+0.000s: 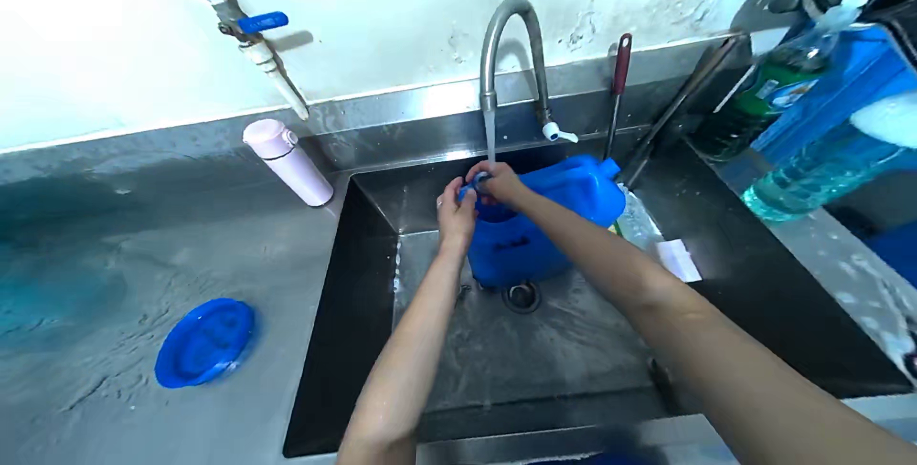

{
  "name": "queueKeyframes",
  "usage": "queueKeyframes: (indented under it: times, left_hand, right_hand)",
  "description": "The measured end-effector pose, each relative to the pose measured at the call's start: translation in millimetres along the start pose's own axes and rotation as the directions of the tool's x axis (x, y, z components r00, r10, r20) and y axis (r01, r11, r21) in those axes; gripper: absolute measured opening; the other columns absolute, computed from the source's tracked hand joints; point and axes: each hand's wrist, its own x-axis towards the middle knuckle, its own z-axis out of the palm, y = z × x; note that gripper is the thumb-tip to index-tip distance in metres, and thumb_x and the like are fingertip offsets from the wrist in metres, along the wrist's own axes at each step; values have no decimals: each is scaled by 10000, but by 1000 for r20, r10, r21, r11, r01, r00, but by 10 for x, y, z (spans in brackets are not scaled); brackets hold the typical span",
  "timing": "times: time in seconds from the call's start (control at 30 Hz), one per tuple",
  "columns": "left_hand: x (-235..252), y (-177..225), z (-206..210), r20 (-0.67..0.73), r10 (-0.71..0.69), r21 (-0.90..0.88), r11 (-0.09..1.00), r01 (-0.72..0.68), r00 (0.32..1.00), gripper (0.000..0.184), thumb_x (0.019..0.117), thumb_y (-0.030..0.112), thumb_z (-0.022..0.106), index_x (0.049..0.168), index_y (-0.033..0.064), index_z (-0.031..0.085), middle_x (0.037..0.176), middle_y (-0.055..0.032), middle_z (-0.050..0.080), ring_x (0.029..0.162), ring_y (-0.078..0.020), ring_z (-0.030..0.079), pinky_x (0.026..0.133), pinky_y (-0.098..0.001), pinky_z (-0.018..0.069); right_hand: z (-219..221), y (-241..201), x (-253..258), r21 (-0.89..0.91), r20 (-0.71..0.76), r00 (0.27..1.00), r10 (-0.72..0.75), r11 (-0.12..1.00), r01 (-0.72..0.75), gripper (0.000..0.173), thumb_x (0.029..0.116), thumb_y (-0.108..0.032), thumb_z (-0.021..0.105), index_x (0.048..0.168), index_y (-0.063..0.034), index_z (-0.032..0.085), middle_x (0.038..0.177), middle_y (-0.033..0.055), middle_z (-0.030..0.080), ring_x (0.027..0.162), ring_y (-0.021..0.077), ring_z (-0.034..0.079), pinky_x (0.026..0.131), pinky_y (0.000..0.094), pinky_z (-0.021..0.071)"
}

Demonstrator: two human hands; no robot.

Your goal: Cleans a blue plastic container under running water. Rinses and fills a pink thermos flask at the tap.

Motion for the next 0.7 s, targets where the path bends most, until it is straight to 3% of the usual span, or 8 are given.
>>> queueKeyframes:
  times: [0.07, 0.17, 0.27, 0.37, 0.43, 0.53, 0.63, 0.7]
  left_hand:
    - [79, 17, 183, -7, -73, -83, 994, 73, 997, 484, 1123, 286, 376, 1567, 96, 350, 1391, -240, 540, 1081, -312, 617, 886, -462, 533]
    - [154, -5, 322, -55, -126, -157, 981, 116, 991, 370, 1125, 220, 370, 1451, 96, 492, 1201, -139, 600, 885, -171, 606, 761, -345, 533]
    - [150, -5, 448, -49, 81, 260, 963, -66, 996, 331, 1014, -58, 485, 1337, -49, 559, 1212, -237, 648, 986, -276, 671, 867, -434, 562]
    - [358, -79, 553, 147, 101, 726, 665, -177, 984, 303, 959, -33, 601, 1262, -43, 613, 1234, -297, 644, 1175, -464, 628, 997, -623, 491]
    - [523, 39, 585, 180, -39, 835, 534, -132, 983, 311, 1042, 94, 535, 1333, -2, 589, 1236, -288, 657, 1195, -478, 620, 998, -655, 471]
    - [590, 152, 706, 185, -166, 895, 436, -96, 969, 364, 1097, 235, 437, 1343, 14, 591, 1246, -278, 660, 1205, -458, 623, 973, -659, 473]
    - [429, 81, 666, 188, -191, 872, 485, -74, 963, 330, 1074, 251, 503, 1274, 20, 630, 1205, -260, 671, 1175, -446, 632, 941, -662, 477]
    - [434, -31, 264, 146, -116, 823, 566, -56, 982, 303, 1032, 207, 590, 1234, -10, 654, 1210, -285, 662, 1178, -471, 621, 962, -688, 459]
  right_hand:
    - [44, -52, -22, -158, 62, 997, 39, 987, -29, 299, 1015, -47, 545, 1274, 97, 583, 1102, 293, 667, 983, 384, 674, 882, 548, 537]
    - [-268, -109, -74, -319, 298, 952, 78, 948, 22, 431, 1060, -114, 506, 1442, 63, 416, 1275, 316, 605, 1173, 425, 627, 998, 585, 486]
    - [-981, 169, -141, -533, 278, 959, 64, 840, 99, 608, 985, -238, 635, 1527, -35, 449, 1473, 268, 511, 1352, 451, 498, 1097, 670, 374]
    - [-1275, 484, -286, -808, 133, 980, 150, 588, 20, 557, 1006, -465, 579, 1313, -4, 635, 1205, 279, 682, 1184, 484, 617, 1025, 697, 396]
    - [-1316, 494, -438, -798, 84, 987, 136, 602, -15, 570, 1034, -489, 552, 1322, -2, 620, 1229, 265, 675, 1204, 457, 613, 1044, 675, 398]
    - [-1569, 748, -896, -629, -233, 972, -31, 767, -126, 456, 1055, -227, 547, 1437, 23, 539, 1462, 291, 517, 1379, 468, 470, 1136, 694, 287]
    - [-1467, 859, -1155, -250, -591, 797, 124, 911, -327, 380, 1094, -103, 412, 1409, 85, 508, 1451, 334, 486, 1349, 458, 488, 1127, 555, 381]
    - [-1227, 591, -1058, -269, -528, 841, 115, 917, -294, 373, 1082, -74, 409, 1401, 96, 502, 1462, 336, 461, 1349, 453, 485, 1124, 534, 401]
